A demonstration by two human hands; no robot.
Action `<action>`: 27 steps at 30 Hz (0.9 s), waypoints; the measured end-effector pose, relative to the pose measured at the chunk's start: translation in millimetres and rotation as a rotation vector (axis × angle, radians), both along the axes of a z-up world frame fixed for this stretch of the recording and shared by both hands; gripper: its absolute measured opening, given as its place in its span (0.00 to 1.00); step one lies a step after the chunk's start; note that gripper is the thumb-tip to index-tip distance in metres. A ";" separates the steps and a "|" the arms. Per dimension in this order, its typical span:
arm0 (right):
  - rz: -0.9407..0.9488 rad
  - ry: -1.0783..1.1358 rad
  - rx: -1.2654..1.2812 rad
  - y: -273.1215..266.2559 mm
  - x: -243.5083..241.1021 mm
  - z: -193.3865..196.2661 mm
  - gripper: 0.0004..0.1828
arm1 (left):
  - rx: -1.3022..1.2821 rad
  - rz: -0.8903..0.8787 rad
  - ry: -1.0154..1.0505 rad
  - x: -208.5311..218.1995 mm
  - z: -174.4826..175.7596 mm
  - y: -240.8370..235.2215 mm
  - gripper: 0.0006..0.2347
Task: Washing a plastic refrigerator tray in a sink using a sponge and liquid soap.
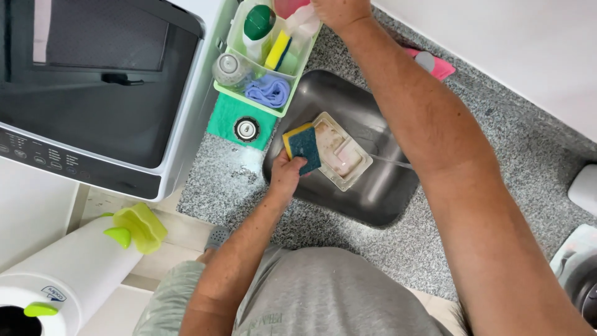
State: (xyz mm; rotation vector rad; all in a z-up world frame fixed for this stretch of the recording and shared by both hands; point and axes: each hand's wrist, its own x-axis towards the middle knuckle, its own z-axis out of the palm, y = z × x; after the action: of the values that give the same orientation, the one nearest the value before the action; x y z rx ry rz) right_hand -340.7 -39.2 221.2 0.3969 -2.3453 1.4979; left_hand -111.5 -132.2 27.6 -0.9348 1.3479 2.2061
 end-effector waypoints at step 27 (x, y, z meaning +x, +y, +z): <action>-0.406 -1.154 -0.535 188.7 217.9 -218.7 0.27 | -0.488 -0.433 0.316 58.1 -66.9 121.1 0.26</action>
State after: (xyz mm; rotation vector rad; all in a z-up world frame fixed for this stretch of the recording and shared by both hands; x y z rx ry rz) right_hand -122.8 149.6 2.5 -1.3073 -2.2398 2.3483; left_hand -53.3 -11.0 -39.2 -0.3785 2.0693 1.7698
